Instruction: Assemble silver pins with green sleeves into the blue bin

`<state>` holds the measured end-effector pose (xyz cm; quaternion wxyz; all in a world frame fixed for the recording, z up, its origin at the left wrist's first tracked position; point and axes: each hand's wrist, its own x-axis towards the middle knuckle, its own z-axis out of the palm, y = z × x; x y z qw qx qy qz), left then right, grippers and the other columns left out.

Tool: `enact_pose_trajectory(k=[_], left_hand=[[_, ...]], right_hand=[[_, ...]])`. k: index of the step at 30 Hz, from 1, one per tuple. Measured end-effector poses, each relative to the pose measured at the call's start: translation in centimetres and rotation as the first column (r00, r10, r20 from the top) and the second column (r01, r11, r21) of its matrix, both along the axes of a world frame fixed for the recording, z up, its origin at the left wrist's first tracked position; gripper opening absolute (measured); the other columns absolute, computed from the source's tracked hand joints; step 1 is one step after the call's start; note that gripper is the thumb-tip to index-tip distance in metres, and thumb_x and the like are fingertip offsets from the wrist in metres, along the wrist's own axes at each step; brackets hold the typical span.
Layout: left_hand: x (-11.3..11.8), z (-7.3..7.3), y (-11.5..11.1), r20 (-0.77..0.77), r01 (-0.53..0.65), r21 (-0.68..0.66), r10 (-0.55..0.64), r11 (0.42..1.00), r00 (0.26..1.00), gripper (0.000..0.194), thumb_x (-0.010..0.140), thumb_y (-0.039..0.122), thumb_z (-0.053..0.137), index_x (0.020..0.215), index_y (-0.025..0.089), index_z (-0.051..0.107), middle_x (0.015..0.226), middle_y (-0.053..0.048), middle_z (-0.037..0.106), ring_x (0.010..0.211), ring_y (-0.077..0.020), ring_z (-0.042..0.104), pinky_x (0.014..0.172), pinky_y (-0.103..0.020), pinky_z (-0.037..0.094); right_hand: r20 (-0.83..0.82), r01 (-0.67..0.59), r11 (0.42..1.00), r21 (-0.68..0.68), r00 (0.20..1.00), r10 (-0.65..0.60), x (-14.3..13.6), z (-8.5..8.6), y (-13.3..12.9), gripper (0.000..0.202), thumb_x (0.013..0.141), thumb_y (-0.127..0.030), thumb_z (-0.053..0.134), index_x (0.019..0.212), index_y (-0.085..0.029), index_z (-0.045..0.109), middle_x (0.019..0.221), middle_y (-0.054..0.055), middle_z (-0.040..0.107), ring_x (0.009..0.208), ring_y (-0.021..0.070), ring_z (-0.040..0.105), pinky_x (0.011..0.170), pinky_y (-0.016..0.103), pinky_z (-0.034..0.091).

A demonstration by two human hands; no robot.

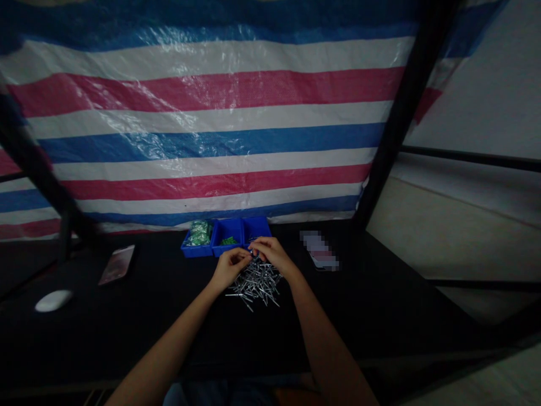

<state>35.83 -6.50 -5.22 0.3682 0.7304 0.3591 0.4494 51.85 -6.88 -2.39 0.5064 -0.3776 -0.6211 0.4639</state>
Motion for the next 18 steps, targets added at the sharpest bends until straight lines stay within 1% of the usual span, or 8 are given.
enact_pose_trajectory(k=[6,9,11,13,18], left_hand=[[-0.5,0.2,0.6,0.02,-0.069,0.007,0.069,0.998,0.997,0.026,0.07,0.035,0.059,0.083,0.013,0.065,0.075,-0.005,0.064,0.057,-0.01,0.052,0.052,-0.02,0.038],[-0.7,0.5,0.8,0.038,-0.104,0.011,0.103,0.995,0.994,0.026,0.069,0.032,0.06,0.086,0.013,0.065,0.08,-0.006,0.065,0.057,-0.0098,0.052,0.052,-0.02,0.039],[-0.8,0.6,0.8,0.057,-0.1,0.011,0.099,0.995,0.993,0.025,0.069,0.031,0.06,0.088,0.013,0.065,0.084,-0.007,0.065,0.061,-0.0104,0.053,0.055,-0.021,0.041],[-0.8,0.7,0.8,0.065,-0.084,0.012,0.083,0.996,0.994,0.026,0.07,0.03,0.06,0.089,0.014,0.065,0.086,-0.007,0.065,0.063,-0.011,0.055,0.058,-0.021,0.042],[-0.6,0.6,0.8,0.075,-0.045,0.003,0.045,0.999,0.996,0.027,0.072,0.031,0.058,0.091,0.013,0.064,0.085,-0.008,0.065,0.066,-0.012,0.056,0.061,-0.022,0.044]], right_hand=[[0.05,-0.09,0.995,-0.038,0.995,0.092,0.1,-0.1,-0.2,0.016,0.069,-0.029,0.056,0.071,-0.014,0.062,0.058,-0.001,0.056,0.042,0.0055,0.039,0.039,0.019,0.026],[0.058,-0.145,0.988,-0.054,0.987,0.148,0.0,-0.1,-0.4,0.013,0.067,-0.027,0.058,0.073,-0.015,0.059,0.06,-0.002,0.058,0.042,0.0055,0.041,0.04,0.019,0.028],[0.05,-0.177,0.981,-0.078,0.982,0.181,0.0,-0.2,-0.6,0.012,0.065,-0.025,0.06,0.072,-0.017,0.054,0.058,-0.004,0.057,0.041,0.0053,0.041,0.041,0.018,0.028],[0.051,-0.203,0.973,-0.109,0.977,0.209,-0.1,-0.3,-0.6,0.017,0.063,-0.023,0.062,0.073,-0.018,0.049,0.056,-0.005,0.056,0.041,0.0053,0.042,0.04,0.017,0.028],[0.084,-0.232,0.961,-0.151,0.965,0.246,-0.2,-1.1,-0.3,0.025,0.062,-0.024,0.064,0.075,-0.018,0.045,0.059,-0.005,0.058,0.041,0.0055,0.045,0.039,0.016,0.03]])
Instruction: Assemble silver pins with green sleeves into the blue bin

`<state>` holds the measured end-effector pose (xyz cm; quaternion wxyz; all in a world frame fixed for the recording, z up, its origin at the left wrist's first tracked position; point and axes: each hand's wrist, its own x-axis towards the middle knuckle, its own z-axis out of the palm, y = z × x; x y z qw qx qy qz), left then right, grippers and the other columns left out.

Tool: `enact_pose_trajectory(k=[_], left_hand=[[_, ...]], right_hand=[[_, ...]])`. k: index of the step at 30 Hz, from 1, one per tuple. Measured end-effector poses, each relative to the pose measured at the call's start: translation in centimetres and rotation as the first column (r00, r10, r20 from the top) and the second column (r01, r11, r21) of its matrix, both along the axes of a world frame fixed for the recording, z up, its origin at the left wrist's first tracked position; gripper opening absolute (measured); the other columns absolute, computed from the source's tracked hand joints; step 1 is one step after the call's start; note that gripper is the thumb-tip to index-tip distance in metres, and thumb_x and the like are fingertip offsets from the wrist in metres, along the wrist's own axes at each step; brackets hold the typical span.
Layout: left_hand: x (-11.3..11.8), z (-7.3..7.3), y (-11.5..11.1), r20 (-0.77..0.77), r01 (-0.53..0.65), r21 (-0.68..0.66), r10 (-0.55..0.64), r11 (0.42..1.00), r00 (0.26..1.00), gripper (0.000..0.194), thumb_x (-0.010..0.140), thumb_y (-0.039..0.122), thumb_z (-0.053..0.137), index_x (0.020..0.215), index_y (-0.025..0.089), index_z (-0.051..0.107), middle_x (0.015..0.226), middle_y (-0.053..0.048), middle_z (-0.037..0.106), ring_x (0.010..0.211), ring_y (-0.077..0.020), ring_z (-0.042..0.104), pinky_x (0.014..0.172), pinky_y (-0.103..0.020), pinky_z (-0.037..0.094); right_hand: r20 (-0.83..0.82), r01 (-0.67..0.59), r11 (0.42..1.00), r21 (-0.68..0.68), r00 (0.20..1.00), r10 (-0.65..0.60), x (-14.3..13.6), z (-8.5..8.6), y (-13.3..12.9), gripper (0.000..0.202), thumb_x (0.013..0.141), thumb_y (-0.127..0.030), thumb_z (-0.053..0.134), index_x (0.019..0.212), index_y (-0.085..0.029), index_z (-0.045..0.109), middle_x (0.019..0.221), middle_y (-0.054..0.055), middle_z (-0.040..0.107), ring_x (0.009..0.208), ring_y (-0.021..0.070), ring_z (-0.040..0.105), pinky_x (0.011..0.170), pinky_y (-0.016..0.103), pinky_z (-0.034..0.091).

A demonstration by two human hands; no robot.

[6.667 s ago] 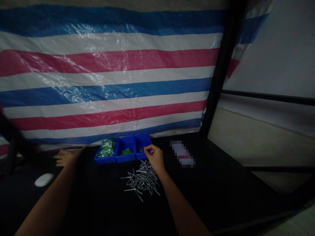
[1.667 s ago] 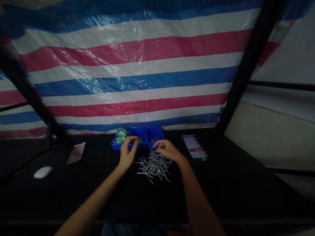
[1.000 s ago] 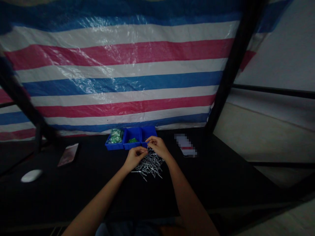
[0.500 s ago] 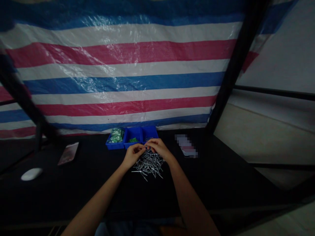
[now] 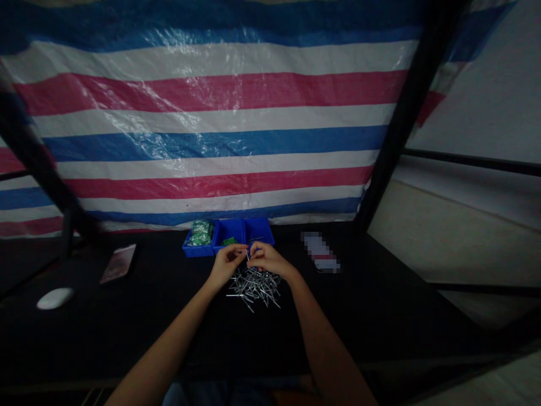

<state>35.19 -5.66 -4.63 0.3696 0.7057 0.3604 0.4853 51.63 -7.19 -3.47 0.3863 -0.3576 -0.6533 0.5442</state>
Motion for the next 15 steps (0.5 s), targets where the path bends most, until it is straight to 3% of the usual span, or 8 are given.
enact_pose_trajectory(k=[8,15], left_hand=[[0.17,0.26,-0.21,0.071,0.029,-0.045,-0.026,0.999,0.997,0.031,0.069,0.028,0.062,0.096,0.013,0.06,0.082,-0.007,0.064,0.068,-0.0124,0.057,0.064,-0.024,0.045],[0.29,0.18,-0.07,0.093,0.036,-0.059,-0.031,0.998,0.995,0.028,0.067,0.03,0.064,0.087,0.012,0.064,0.083,-0.008,0.065,0.07,-0.0134,0.057,0.065,-0.025,0.045]], right_hand=[[0.041,0.028,0.999,-0.017,0.999,-0.028,-0.03,-0.08,0.13,0.029,0.059,-0.03,0.068,0.075,-0.018,0.046,0.058,-0.004,0.058,0.04,0.0054,0.045,0.039,0.016,0.03],[0.053,0.077,0.997,0.017,0.996,-0.078,0.02,-0.38,0.45,0.029,0.058,-0.031,0.068,0.078,-0.015,0.054,0.058,-0.004,0.055,0.042,0.0059,0.045,0.039,0.017,0.033]])
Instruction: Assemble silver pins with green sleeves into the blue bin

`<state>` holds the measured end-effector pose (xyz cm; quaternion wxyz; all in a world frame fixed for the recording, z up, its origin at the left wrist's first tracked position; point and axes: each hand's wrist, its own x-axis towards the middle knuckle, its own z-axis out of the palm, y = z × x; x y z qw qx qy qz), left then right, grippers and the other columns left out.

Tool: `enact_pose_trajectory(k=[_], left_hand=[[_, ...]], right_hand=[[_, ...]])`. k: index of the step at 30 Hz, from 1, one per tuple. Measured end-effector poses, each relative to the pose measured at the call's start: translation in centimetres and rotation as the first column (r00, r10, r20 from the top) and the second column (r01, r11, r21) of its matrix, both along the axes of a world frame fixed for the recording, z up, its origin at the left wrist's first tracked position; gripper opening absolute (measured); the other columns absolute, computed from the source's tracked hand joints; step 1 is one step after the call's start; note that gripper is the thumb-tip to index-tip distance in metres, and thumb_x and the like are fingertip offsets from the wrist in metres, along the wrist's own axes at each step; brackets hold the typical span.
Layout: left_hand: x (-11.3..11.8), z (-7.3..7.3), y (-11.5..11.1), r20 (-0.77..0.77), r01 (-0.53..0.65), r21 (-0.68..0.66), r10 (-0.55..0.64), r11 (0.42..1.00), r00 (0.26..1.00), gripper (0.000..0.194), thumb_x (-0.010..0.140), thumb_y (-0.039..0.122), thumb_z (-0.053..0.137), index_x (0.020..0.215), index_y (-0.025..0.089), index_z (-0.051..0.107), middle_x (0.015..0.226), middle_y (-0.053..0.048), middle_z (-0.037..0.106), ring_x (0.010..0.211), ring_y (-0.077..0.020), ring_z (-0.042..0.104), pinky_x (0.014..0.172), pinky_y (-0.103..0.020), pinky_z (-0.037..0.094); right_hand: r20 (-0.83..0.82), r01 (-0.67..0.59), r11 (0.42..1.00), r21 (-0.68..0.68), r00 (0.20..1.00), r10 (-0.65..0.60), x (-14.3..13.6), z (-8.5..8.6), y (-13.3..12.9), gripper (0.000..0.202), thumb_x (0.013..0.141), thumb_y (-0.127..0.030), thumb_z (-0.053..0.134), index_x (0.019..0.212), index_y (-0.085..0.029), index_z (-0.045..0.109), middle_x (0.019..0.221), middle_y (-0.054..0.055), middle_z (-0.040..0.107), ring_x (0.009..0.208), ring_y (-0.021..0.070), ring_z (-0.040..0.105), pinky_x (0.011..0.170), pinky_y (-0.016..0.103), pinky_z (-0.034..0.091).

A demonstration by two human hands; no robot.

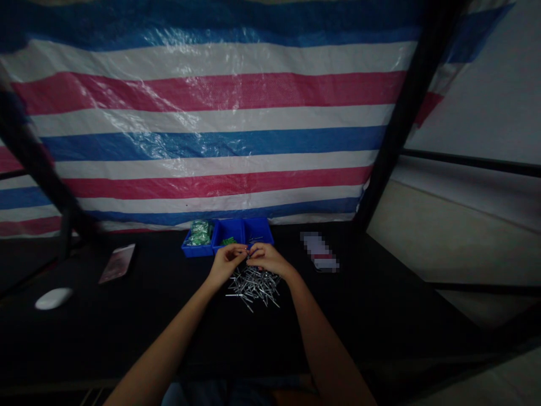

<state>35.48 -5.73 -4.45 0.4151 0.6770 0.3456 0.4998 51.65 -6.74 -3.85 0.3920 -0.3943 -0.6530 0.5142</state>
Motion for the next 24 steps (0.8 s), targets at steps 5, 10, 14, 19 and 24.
enact_pose_trajectory(k=[5,10,14,19,24], left_hand=[[0.0,0.1,-0.1,-0.049,0.001,0.017,0.0,1.0,0.999,0.028,0.066,0.033,0.064,0.086,0.012,0.065,0.075,-0.006,0.064,0.063,-0.012,0.055,0.06,-0.023,0.042],[0.0,0.5,-0.5,-0.084,-0.009,0.071,0.014,0.997,0.996,0.027,0.069,0.035,0.061,0.084,0.013,0.066,0.074,-0.006,0.063,0.063,-0.0121,0.053,0.058,-0.022,0.04],[0.1,0.7,-0.9,-0.097,-0.005,0.065,0.011,0.998,0.995,0.026,0.069,0.037,0.06,0.078,0.013,0.066,0.066,-0.004,0.06,0.056,-0.0101,0.049,0.052,-0.021,0.036],[0.3,0.9,-1.4,-0.061,0.117,-0.022,-0.118,0.993,0.991,0.027,0.068,0.036,0.062,0.08,0.011,0.063,0.068,-0.005,0.061,0.058,-0.0105,0.051,0.054,-0.021,0.037],[0.7,0.9,-1.7,-0.013,0.189,-0.057,-0.19,0.98,0.982,0.025,0.064,0.033,0.066,0.072,0.012,0.056,0.066,-0.002,0.058,0.058,-0.0083,0.05,0.056,-0.02,0.037]], right_hand=[[0.037,0.034,0.999,0.03,0.999,-0.035,0.2,-0.4,0.3,0.026,0.059,-0.035,0.067,0.072,-0.014,0.06,0.062,-0.001,0.058,0.045,0.0071,0.046,0.039,0.018,0.031],[0.011,0.067,0.995,0.068,0.998,-0.068,0.2,-0.2,0.3,0.025,0.06,-0.035,0.067,0.071,-0.014,0.06,0.065,0.0,0.058,0.048,0.0079,0.048,0.041,0.018,0.034],[-0.016,0.104,0.991,0.086,0.995,-0.103,0.2,-0.1,0.4,0.025,0.06,-0.034,0.066,0.074,-0.014,0.061,0.067,0.001,0.058,0.051,0.0092,0.05,0.042,0.019,0.037],[-0.074,0.138,0.986,0.09,0.989,-0.132,0.3,0.1,0.5,0.022,0.058,-0.026,0.065,0.077,-0.014,0.063,0.069,0.002,0.061,0.048,0.0083,0.049,0.042,0.02,0.037],[-0.097,0.204,0.977,0.063,0.975,-0.198,0.5,0.2,0.7,0.024,0.063,-0.028,0.06,0.082,-0.015,0.065,0.062,0.001,0.061,0.042,0.0079,0.046,0.04,0.02,0.033]])
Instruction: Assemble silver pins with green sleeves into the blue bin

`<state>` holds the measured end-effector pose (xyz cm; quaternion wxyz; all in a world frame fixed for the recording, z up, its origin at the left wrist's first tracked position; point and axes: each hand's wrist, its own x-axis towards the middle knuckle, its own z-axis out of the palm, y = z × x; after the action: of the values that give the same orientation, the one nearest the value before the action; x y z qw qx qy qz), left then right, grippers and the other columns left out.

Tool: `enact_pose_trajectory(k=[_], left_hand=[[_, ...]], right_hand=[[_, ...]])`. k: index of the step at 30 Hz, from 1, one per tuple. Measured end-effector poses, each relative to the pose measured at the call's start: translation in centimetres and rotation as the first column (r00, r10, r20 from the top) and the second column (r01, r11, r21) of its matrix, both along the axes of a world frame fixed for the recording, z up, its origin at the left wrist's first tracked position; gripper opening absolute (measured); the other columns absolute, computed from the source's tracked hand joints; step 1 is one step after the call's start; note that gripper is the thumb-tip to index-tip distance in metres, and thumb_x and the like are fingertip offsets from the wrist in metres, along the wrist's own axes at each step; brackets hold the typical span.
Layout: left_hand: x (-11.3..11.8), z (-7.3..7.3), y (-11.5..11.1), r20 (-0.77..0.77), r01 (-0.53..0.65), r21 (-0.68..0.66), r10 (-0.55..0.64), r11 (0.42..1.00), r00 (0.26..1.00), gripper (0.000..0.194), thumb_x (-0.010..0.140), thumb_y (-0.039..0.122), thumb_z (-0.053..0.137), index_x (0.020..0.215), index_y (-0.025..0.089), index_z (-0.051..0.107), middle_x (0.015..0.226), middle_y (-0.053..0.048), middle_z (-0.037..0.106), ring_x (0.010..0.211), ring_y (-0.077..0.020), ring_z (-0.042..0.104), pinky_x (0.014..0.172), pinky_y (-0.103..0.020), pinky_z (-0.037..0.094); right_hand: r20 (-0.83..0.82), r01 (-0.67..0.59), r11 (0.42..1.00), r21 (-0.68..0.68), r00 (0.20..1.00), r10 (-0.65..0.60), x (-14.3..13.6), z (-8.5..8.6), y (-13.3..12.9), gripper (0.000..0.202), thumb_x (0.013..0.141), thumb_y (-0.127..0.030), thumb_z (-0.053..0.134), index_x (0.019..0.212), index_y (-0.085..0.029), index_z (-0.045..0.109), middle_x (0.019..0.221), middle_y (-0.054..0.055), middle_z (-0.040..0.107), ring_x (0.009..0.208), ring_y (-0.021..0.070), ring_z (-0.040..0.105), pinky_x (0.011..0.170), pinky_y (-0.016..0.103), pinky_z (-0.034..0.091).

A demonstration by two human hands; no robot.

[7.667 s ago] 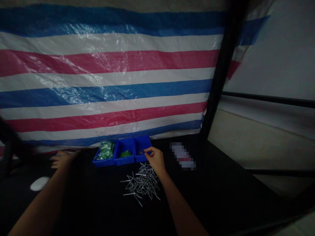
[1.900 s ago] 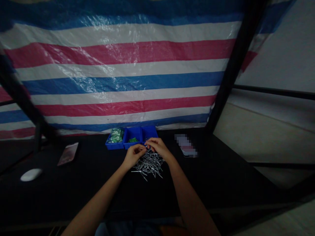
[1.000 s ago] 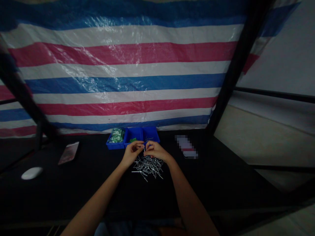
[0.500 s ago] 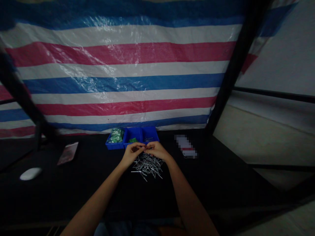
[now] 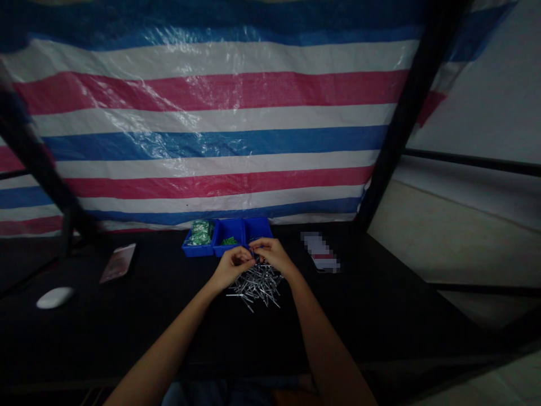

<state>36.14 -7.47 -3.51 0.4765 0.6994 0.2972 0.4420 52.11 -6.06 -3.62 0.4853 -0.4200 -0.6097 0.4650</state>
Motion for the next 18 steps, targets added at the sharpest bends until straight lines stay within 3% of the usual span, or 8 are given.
enact_pose_trajectory(k=[7,18], left_hand=[[-0.1,-0.51,0.26,-0.012,-0.021,-0.013,0.02,1.0,1.0,0.027,0.064,0.031,0.066,0.07,0.013,0.047,0.064,0.001,0.054,0.053,-0.005,0.045,0.053,-0.019,0.034],[-0.55,0.38,0.75,0.069,-0.095,-0.026,0.097,0.995,0.993,0.023,0.065,0.026,0.065,0.079,0.012,0.053,0.068,-0.002,0.058,0.06,-0.0079,0.052,0.058,-0.02,0.037]], right_hand=[[-0.055,0.04,0.999,0.026,0.998,-0.038,-0.09,0.58,-0.32,0.025,0.063,-0.033,0.063,0.079,-0.015,0.064,0.057,-0.001,0.057,0.042,0.0071,0.044,0.039,0.019,0.032],[-0.102,0.098,0.993,0.068,0.991,-0.09,0.25,0.86,-0.53,0.027,0.06,-0.037,0.067,0.075,-0.016,0.06,0.069,0.002,0.06,0.044,0.007,0.045,0.04,0.02,0.033]])
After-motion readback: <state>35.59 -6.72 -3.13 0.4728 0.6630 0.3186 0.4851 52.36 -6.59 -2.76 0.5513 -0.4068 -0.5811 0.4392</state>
